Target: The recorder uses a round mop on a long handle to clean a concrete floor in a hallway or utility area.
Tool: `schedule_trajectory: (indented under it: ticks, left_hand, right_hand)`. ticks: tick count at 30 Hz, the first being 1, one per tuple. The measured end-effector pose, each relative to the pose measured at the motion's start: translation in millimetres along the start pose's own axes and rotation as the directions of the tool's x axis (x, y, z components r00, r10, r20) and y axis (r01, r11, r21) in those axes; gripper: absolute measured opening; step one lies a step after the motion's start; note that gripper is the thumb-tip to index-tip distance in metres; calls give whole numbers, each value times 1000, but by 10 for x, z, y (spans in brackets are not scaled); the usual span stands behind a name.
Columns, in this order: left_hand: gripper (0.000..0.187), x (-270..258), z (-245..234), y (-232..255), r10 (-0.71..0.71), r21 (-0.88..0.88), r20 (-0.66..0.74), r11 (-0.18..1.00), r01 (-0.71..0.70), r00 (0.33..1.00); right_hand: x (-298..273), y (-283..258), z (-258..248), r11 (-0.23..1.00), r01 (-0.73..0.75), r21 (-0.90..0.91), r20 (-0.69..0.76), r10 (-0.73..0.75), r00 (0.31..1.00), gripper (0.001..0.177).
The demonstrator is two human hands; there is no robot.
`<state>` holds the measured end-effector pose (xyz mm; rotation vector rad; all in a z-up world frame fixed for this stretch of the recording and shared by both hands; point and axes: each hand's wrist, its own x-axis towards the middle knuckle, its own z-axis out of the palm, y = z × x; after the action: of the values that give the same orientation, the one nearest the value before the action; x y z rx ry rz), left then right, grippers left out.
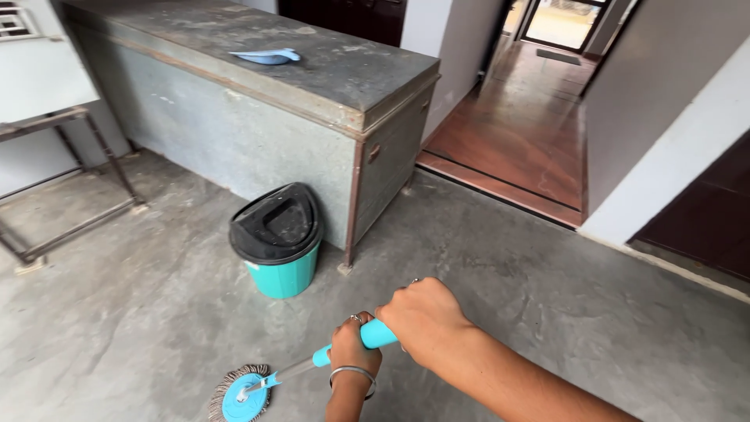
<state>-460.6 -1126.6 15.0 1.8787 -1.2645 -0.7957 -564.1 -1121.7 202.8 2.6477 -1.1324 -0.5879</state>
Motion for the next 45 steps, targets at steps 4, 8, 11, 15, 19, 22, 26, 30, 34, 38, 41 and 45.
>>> schedule_trajectory:
  ticks: [4,8,11,15,19,22,26,30,34,38,41,45]
  left_hand:
    - [43,278,192,116,124,-54,-38,991,-126,992]
    - [39,547,159,377,88,-49,69,995,-85,994]
    - [37,843,257,404,135,-51,109,990,-130,985]
    - [40,1148,308,426,205,-71,124,978,-197,971]
    - [44,1444,483,272,282,-78,133,959,-274,950]
    - [43,1562,503,289,316,-110,175,948,-300,933]
    - [46,1564,417,468,311,-98,184,950,-298,932]
    - [43,1559,380,635,279,-25,319,958,-287,905]
    - [41,1517,346,651,294,-34,333,953,-300,896]
    - [43,1448,304,652,239,-6,351,967,-253,905]
    - [46,1444,180,665,198,16,342,976,-216,919]
    - [48,1372,51,614,166,27,309,983,-183,936]
  right_hand:
    - [108,272,-26,998,-25,61,-24,27,999,23]
    - [298,464,-71,994,-111,-1,40,111,993,16]
    - [468,604,-71,988,-148,-43,44,150,988,16]
    - [695,687,-86,974,-222,-41,108,225,968,12]
    - [888,723,87,968,-245,-54,82,249,965,18]
    - [954,776,49,962,-270,-33,95,272,958,28]
    - [956,952,-37,963,-263,66,61,259,964,21]
    - [843,1076,-187,975,-190,116,57,185,981,33]
    - [776,1118,-171,985,-126,119,0,127,992,32]
    - [755,1059,-221,985,-136,102,66,129,989,37]
    - [804,1002,-293,991,-119,67,93,112,989,37]
    - [807,924,-330,997,-63,39,74,60,995,32]
